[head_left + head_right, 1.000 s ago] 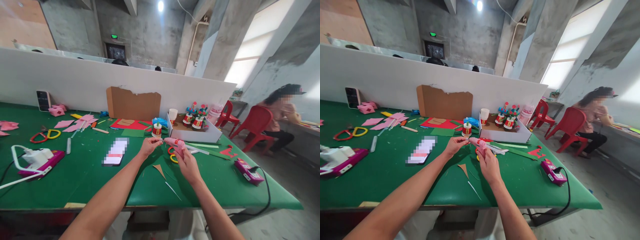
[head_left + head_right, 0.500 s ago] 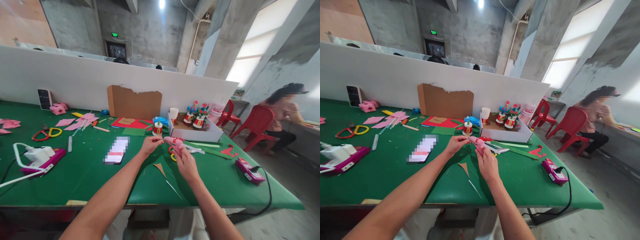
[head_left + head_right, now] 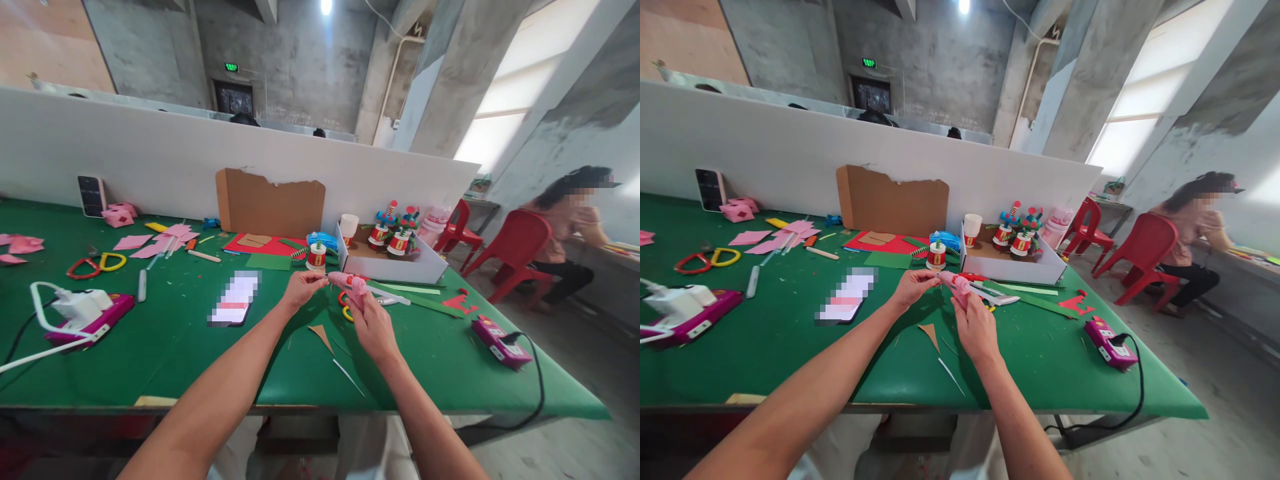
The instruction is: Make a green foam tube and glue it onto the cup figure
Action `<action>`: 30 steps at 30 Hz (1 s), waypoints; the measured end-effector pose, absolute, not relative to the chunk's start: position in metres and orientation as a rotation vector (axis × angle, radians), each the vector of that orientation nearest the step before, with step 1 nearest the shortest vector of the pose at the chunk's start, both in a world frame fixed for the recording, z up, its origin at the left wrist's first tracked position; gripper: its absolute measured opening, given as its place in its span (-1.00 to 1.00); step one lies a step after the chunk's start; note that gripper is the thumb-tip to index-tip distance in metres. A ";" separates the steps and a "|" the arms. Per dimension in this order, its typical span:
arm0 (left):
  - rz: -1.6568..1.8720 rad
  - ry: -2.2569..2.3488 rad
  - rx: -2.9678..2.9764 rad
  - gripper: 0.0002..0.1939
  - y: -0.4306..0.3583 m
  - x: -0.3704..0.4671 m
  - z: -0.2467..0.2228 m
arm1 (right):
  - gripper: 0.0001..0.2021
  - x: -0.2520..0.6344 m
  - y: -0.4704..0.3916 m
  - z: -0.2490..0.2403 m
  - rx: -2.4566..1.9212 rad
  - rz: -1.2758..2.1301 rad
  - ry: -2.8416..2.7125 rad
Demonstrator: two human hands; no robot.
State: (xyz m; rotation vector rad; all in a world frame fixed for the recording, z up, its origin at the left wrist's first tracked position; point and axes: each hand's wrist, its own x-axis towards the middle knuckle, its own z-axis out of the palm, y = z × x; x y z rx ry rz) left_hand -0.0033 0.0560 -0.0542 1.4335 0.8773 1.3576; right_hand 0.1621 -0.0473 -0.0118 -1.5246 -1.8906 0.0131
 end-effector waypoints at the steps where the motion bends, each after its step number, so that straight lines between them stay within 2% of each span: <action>1: 1.363 0.876 1.433 -0.76 0.056 -0.003 -0.054 | -0.76 0.162 -0.047 -0.011 -1.528 0.014 -1.891; 30: 1.373 0.886 1.365 -0.71 0.056 -0.002 -0.055 | -0.77 0.165 -0.051 -0.006 -1.594 0.039 -1.840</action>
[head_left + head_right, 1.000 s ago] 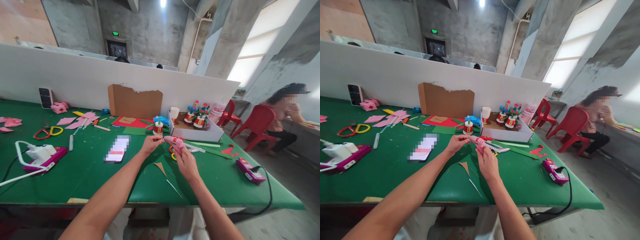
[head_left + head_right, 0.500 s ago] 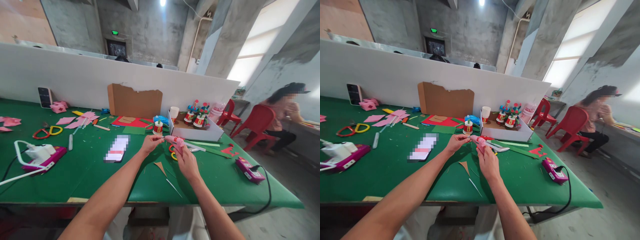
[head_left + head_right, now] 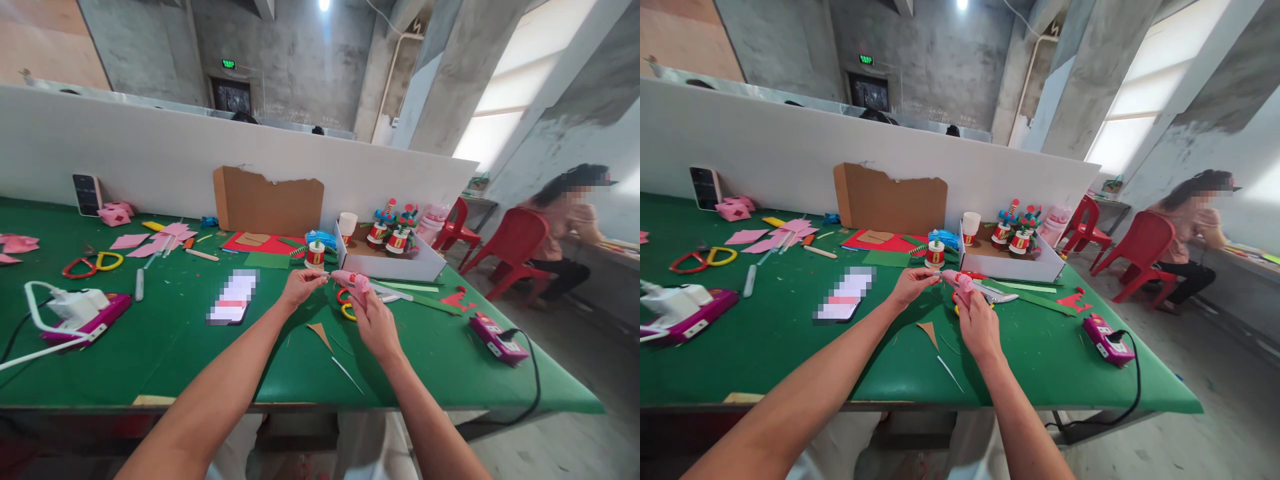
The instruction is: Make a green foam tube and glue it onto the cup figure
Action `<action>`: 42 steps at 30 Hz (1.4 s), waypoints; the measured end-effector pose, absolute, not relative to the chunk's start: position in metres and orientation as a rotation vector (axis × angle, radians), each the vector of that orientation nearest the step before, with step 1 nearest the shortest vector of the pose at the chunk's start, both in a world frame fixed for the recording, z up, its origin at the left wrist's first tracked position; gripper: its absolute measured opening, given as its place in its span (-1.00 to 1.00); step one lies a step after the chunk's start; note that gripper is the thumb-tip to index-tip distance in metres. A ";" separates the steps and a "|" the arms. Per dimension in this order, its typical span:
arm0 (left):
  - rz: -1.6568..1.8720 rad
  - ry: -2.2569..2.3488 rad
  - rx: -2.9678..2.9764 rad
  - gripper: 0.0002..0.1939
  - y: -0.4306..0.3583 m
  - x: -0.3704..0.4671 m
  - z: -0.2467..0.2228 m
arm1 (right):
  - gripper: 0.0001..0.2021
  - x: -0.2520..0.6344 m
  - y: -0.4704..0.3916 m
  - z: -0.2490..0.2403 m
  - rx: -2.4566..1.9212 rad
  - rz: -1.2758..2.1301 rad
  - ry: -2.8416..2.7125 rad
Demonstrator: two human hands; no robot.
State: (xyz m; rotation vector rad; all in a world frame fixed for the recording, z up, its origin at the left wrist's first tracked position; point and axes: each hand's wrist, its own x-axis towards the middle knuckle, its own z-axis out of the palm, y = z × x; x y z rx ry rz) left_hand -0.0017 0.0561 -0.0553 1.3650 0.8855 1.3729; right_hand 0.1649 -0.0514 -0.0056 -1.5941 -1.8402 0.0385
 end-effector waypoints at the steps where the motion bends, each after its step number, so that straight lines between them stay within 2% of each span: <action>1: 1.370 0.885 1.367 -0.70 0.056 -0.002 -0.055 | -0.77 0.165 -0.052 -0.005 -1.590 0.035 -1.840; 14: 1.355 0.886 1.409 -0.72 0.057 -0.004 -0.057 | -0.72 0.171 -0.051 -0.008 -1.654 0.042 -1.845; 20: 1.367 0.905 1.390 -0.73 0.057 -0.002 -0.058 | -0.69 0.172 -0.052 -0.008 -1.544 0.007 -1.791; 30: 1.370 0.905 1.403 -0.73 0.054 -0.001 -0.054 | -0.77 0.162 -0.049 -0.011 -1.542 0.020 -1.831; 42: 1.350 0.908 1.391 -0.70 0.054 -0.002 -0.053 | -0.76 0.163 -0.049 -0.011 -1.563 0.014 -1.848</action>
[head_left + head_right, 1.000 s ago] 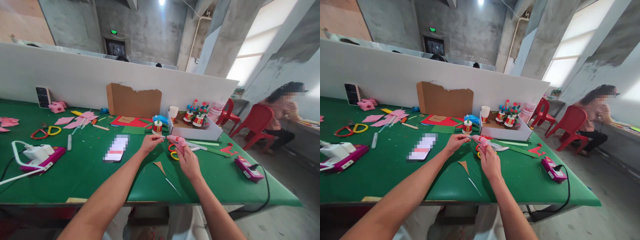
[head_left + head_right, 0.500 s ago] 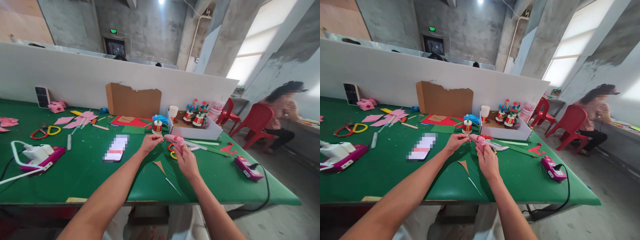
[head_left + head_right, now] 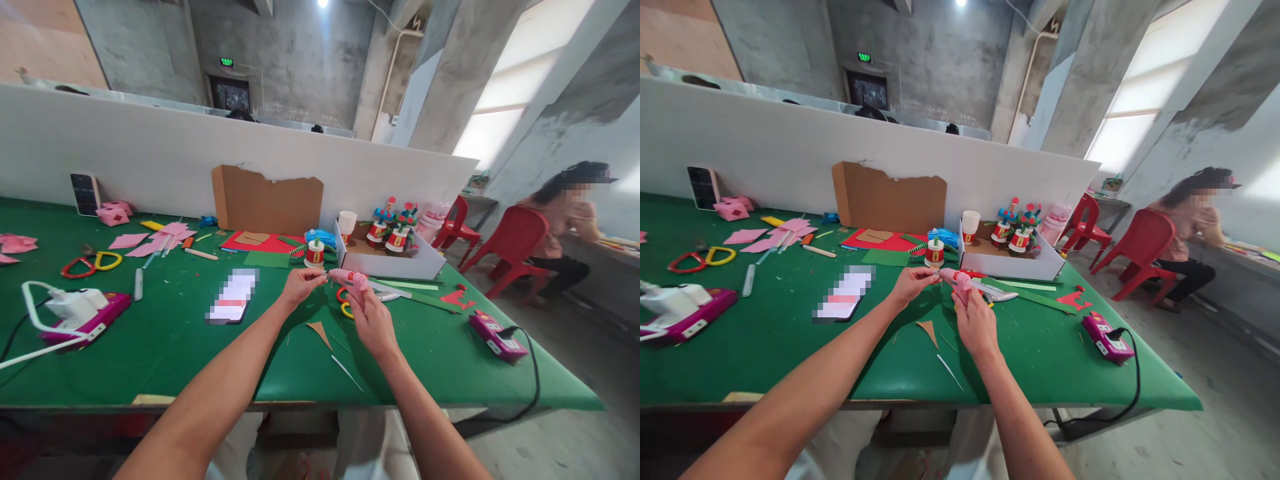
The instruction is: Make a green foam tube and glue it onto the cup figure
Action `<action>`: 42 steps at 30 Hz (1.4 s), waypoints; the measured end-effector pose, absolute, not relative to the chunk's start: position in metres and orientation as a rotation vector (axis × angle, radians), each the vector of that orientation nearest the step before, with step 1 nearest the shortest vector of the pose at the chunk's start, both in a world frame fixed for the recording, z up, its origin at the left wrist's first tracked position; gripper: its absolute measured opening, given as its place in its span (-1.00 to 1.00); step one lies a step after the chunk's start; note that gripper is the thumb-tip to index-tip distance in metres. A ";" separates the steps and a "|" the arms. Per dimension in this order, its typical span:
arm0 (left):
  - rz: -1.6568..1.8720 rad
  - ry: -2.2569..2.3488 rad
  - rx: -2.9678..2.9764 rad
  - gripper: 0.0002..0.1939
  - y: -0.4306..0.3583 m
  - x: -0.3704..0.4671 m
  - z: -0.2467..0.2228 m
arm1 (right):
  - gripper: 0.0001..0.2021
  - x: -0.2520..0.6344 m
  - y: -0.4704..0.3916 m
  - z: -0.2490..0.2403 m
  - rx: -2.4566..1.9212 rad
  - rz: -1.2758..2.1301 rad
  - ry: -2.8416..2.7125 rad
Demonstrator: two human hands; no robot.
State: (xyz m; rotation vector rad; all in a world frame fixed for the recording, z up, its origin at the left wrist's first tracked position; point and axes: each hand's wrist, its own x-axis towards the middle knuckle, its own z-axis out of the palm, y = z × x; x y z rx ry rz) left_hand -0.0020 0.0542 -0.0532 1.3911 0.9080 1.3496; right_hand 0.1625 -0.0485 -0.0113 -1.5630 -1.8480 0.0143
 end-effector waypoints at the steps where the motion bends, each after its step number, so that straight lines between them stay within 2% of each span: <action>1: 1.348 0.905 1.395 -0.70 0.054 -0.002 -0.053 | -0.75 0.162 -0.048 -0.012 -1.565 0.008 -1.847; 17: 1.358 0.869 1.375 -0.70 0.058 -0.002 -0.059 | -0.76 0.165 -0.051 -0.008 -1.622 0.036 -1.837; 29: 1.339 0.859 1.327 -0.72 0.056 -0.003 -0.056 | -0.66 0.171 -0.051 -0.009 -1.500 0.108 -1.741; 32: 1.329 0.818 1.268 -0.71 0.053 -0.003 -0.052 | -0.69 0.175 -0.050 -0.010 -1.445 0.317 -1.614; 37: 1.312 0.699 1.157 -0.67 0.049 -0.002 -0.048 | -0.63 0.177 -0.048 -0.010 -1.282 0.946 -1.226; 42: 1.281 0.630 1.110 -0.66 0.047 -0.002 -0.047 | -0.59 0.193 -0.054 -0.007 -1.236 1.150 -1.067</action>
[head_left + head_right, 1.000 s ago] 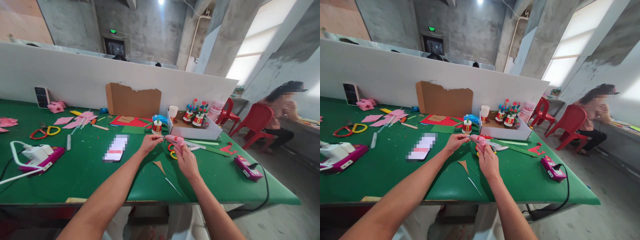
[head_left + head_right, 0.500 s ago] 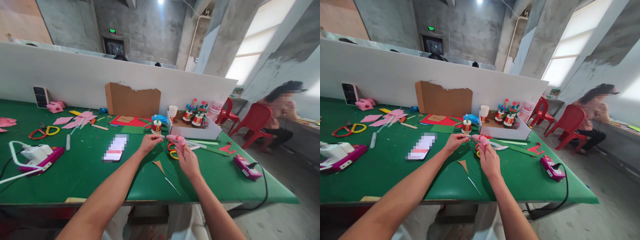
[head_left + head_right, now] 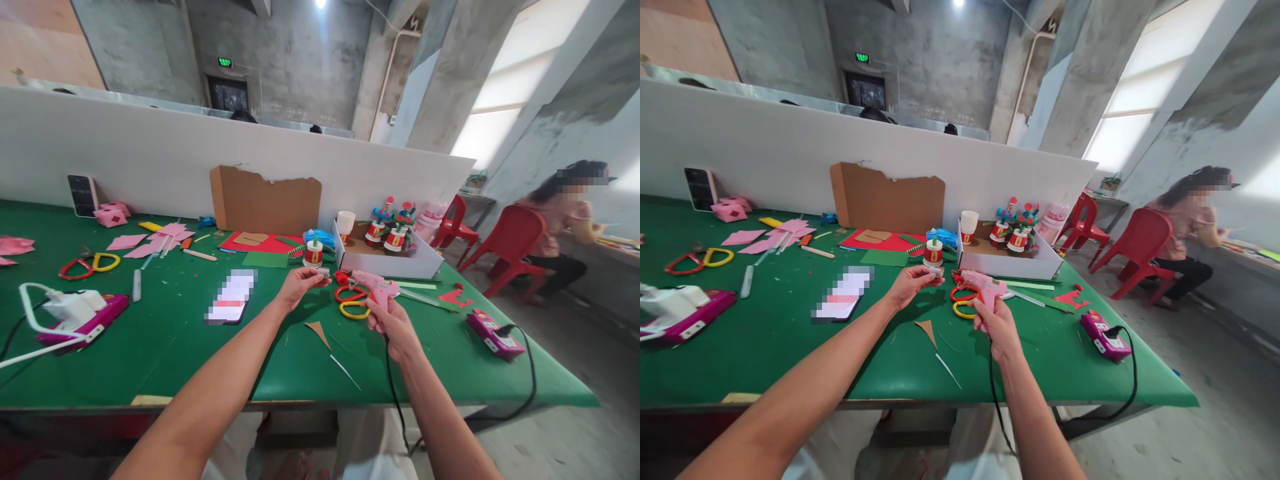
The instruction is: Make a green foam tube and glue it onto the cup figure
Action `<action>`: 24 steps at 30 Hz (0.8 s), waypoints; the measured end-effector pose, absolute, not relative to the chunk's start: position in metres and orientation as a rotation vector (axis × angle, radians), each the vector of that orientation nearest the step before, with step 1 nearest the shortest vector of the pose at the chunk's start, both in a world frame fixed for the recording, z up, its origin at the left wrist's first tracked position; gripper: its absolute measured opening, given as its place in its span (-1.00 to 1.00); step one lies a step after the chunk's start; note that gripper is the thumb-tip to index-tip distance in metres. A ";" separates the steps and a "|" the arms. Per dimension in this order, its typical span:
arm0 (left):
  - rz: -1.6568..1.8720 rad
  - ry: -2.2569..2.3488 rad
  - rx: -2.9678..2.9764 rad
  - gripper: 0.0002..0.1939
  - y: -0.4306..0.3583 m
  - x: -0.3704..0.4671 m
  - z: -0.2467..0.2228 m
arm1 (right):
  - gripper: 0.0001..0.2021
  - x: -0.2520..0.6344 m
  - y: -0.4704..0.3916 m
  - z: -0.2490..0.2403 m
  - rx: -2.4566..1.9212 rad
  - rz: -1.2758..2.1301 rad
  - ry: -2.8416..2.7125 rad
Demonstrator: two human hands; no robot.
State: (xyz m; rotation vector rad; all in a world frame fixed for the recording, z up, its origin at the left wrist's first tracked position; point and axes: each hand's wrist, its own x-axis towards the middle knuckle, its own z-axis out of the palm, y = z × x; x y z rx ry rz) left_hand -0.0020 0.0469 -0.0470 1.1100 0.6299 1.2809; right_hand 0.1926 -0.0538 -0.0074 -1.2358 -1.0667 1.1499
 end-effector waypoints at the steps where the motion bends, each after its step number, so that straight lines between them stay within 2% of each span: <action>1: 1.279 0.622 1.104 -0.66 0.046 -0.002 -0.047 | -0.58 0.199 -0.056 -0.007 -1.253 1.158 -1.063; 5: 1.289 0.614 1.088 -0.66 0.045 -0.003 -0.046 | -0.58 0.236 -0.063 -0.005 -1.400 1.139 -1.075; 11: 1.280 0.650 1.111 -0.65 0.046 -0.005 -0.045 | -0.55 0.299 -0.068 -0.016 -1.767 0.920 -1.151; 17: 1.273 0.671 1.120 -0.66 0.045 -0.006 -0.045 | -0.58 0.326 -0.062 -0.022 -2.049 0.792 -1.453; 24: 1.277 0.687 1.114 -0.67 0.044 -0.007 -0.043 | -0.59 0.322 -0.061 -0.017 -2.429 0.101 -1.969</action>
